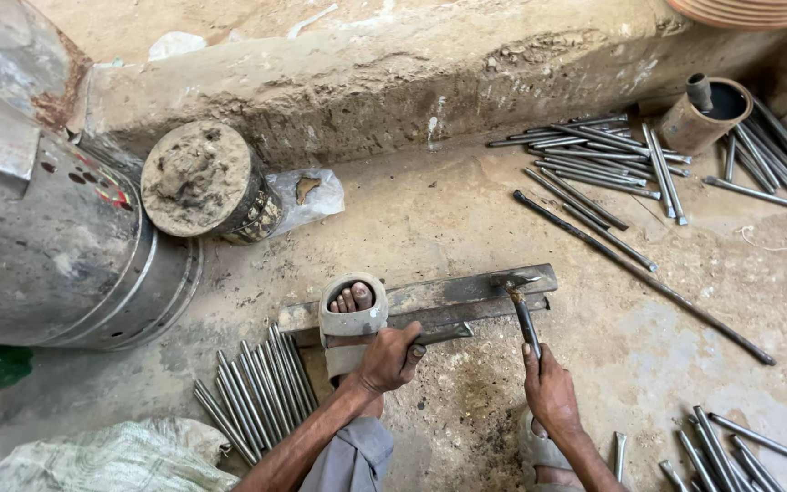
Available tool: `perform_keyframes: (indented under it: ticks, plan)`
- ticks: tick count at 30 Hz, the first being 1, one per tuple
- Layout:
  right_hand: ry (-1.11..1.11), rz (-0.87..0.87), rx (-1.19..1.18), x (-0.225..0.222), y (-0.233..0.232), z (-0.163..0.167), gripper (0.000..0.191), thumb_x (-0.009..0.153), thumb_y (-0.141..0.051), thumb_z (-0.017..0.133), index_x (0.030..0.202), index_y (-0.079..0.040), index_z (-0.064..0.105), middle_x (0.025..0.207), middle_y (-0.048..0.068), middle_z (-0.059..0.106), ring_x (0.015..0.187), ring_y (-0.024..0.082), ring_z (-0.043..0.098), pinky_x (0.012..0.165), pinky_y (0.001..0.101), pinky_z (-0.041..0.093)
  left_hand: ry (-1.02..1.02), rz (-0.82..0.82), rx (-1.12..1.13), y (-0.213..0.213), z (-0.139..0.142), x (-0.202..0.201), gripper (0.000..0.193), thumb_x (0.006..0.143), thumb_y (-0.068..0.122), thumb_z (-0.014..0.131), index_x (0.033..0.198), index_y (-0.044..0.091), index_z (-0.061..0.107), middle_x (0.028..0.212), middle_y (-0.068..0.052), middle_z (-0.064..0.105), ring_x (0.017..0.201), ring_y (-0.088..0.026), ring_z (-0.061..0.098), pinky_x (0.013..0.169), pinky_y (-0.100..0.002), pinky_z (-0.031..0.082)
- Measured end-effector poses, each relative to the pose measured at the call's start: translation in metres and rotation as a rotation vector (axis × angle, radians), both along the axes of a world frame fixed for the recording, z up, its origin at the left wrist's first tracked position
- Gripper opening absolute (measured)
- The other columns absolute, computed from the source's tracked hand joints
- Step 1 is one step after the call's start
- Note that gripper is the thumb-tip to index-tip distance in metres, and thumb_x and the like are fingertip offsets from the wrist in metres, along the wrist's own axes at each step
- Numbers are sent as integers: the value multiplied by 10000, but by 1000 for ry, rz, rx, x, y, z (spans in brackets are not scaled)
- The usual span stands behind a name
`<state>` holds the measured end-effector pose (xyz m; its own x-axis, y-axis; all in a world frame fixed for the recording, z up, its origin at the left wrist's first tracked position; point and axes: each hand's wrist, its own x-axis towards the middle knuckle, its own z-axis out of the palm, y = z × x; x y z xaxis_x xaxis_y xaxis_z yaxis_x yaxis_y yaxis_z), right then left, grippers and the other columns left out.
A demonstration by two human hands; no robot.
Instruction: The person sits on the floor and uses a hammer to repeatedly strike the end of a metal rod placed on a metal block. The person holds the rod with the left hand and hammers with the right hand, shaping the rod's tip. Finished rods are placed in a pile nearby.
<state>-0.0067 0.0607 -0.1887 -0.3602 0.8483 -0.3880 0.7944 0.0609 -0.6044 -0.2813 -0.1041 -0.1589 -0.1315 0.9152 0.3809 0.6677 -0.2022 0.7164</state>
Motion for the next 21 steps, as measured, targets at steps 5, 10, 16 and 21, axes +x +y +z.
perform_keyframes:
  ticks: [5,10,16,21]
  plan:
    - [71,3,-8,5,-1,-6,532,1064,-457,378,1325,-27,548,543,179,641,404,329,614,342,476,477,-58,68,-114,2,-2,1,374,1060,385,415,950,48,534,583,-129,545,423,-303,555,406,-422,483]
    - [126,-10,86,7,-9,15,479,1054,-413,456,1287,-10,568,569,247,637,486,425,654,453,545,483,-141,179,-442,16,31,25,460,1075,404,466,1166,-25,605,617,-237,568,525,-400,588,554,-524,450]
    - [220,24,284,14,-22,26,445,1045,-352,540,1279,26,580,686,310,644,607,505,649,528,586,493,-199,17,-560,59,81,76,573,1063,401,535,1404,-47,427,655,-218,634,546,-273,626,527,-430,482]
    - [281,80,216,18,-23,26,474,1067,-344,536,1356,30,492,837,301,652,705,446,663,592,546,541,-439,-236,-942,102,116,145,510,1010,282,502,1467,88,384,1039,-227,695,513,-112,491,374,-225,392]
